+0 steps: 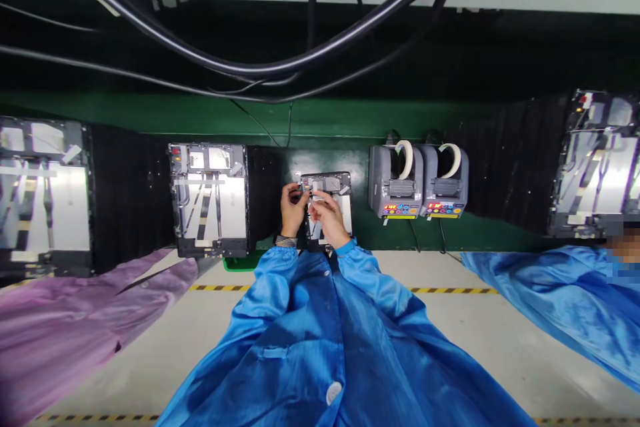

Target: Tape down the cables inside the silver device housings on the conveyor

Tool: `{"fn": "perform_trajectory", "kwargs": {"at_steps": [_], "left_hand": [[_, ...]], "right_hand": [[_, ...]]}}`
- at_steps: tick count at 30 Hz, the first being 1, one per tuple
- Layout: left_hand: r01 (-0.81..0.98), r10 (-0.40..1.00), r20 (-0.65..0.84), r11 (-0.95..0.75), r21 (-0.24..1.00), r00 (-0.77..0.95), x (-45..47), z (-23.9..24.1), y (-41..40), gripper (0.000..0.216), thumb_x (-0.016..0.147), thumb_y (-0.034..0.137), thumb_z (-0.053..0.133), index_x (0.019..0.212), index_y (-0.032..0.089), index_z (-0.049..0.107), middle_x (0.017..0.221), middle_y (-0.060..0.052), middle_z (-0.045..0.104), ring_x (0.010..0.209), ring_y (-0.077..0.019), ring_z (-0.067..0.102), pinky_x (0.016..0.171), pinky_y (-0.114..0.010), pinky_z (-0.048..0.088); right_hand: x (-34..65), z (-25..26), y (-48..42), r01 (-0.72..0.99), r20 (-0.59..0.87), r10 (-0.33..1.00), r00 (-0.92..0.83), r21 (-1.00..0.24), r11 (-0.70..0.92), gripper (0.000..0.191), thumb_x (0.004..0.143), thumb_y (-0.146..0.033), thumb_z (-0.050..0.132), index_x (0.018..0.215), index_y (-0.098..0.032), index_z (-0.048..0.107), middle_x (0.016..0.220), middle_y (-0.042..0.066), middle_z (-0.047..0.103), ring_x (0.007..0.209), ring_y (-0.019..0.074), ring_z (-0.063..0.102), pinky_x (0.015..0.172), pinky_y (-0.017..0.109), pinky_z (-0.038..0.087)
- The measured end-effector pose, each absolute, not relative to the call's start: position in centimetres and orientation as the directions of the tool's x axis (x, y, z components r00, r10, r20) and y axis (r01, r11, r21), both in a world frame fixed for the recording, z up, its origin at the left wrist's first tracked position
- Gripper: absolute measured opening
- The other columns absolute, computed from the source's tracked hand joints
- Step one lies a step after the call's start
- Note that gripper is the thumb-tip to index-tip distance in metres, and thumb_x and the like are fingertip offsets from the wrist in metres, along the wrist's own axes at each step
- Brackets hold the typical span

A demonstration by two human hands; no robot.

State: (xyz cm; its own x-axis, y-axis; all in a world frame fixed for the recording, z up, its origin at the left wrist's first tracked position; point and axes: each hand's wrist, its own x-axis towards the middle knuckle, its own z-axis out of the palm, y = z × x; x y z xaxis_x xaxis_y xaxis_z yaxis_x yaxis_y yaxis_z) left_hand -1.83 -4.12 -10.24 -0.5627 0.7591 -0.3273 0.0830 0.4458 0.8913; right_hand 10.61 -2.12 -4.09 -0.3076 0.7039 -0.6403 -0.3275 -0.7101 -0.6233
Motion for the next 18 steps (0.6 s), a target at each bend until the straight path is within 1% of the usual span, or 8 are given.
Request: {"fn": "perform_trajectory", "kwargs": {"at_steps": [3, 6, 9, 12, 16, 18], "left_hand": [[0.085, 0.785, -0.280, 0.387, 0.918, -0.552, -1.8, -10.1, -4.1, 0.045, 0.087, 0.029, 0.075, 0.128, 0.027, 0.057, 0.134, -0.008, 0.061, 0.115, -0.0206, 0.062, 0.090, -0.032, 0.052], [0.107, 0.811, -0.251, 0.357, 0.928, -0.528, -1.9, -10.2, -4.1, 0.048, 0.087, 0.026, 0.073, 0.132, 0.028, 0.055, 0.141, -0.008, 0.056, 0.120, -0.0212, 0.061, 0.090, -0.031, 0.053], [0.156, 0.841, -0.227, 0.341, 0.927, -0.491, -2.1, -10.1, -4.0, 0.044, 0.089, 0.025, 0.070, 0.131, 0.029, 0.056, 0.146, -0.009, 0.051, 0.121, -0.0214, 0.062, 0.092, -0.032, 0.054], [0.210, 0.873, -0.202, 0.321, 0.924, -0.444, -2.4, -9.9, -3.9, 0.037, 0.091, 0.025, 0.067, 0.128, 0.028, 0.059, 0.151, -0.010, 0.046, 0.122, -0.0228, 0.061, 0.094, -0.034, 0.055], [0.261, 0.900, -0.177, 0.297, 0.919, -0.398, -2.8, -9.6, -3.8, 0.026, 0.093, 0.025, 0.065, 0.119, 0.028, 0.066, 0.152, -0.010, 0.045, 0.138, -0.0280, 0.051, 0.096, -0.037, 0.055], [0.276, 0.906, -0.178, 0.296, 0.914, -0.384, -2.9, -9.5, -3.8, 0.023, 0.093, 0.025, 0.065, 0.116, 0.027, 0.067, 0.153, -0.010, 0.044, 0.143, -0.0290, 0.047, 0.097, -0.039, 0.055]], "right_hand": [[10.3, -4.2, -2.5, -0.435, -0.663, 0.618, -0.422, -0.450, -0.780, 0.051, 0.082, -0.031, 0.071, 0.132, -0.023, 0.062, 0.072, -0.003, 0.065, 0.056, 0.0123, 0.051, 0.051, 0.024, 0.036], [10.1, -4.4, -2.8, -0.490, -0.665, 0.575, -0.476, -0.343, -0.802, 0.052, 0.084, -0.028, 0.067, 0.135, -0.023, 0.061, 0.073, -0.002, 0.066, 0.056, 0.0126, 0.051, 0.052, 0.024, 0.038], [10.1, -4.4, -2.9, -0.525, -0.676, 0.537, -0.504, -0.254, -0.812, 0.050, 0.087, -0.027, 0.064, 0.137, -0.023, 0.061, 0.073, -0.001, 0.065, 0.055, 0.0127, 0.050, 0.052, 0.024, 0.039], [10.1, -4.4, -2.8, -0.542, -0.677, 0.515, -0.526, -0.199, -0.816, 0.048, 0.090, -0.028, 0.061, 0.138, -0.024, 0.060, 0.072, -0.001, 0.065, 0.055, 0.0132, 0.050, 0.053, 0.024, 0.038], [10.0, -4.5, -2.7, -0.542, -0.693, 0.499, -0.520, -0.183, -0.820, 0.045, 0.092, -0.029, 0.058, 0.136, -0.024, 0.061, 0.072, 0.000, 0.064, 0.055, 0.0136, 0.049, 0.053, 0.024, 0.038], [10.0, -4.5, -2.8, -0.543, -0.689, 0.503, -0.522, -0.186, -0.819, 0.044, 0.092, -0.030, 0.058, 0.136, -0.024, 0.061, 0.072, 0.000, 0.064, 0.055, 0.0137, 0.049, 0.054, 0.024, 0.038]]}}
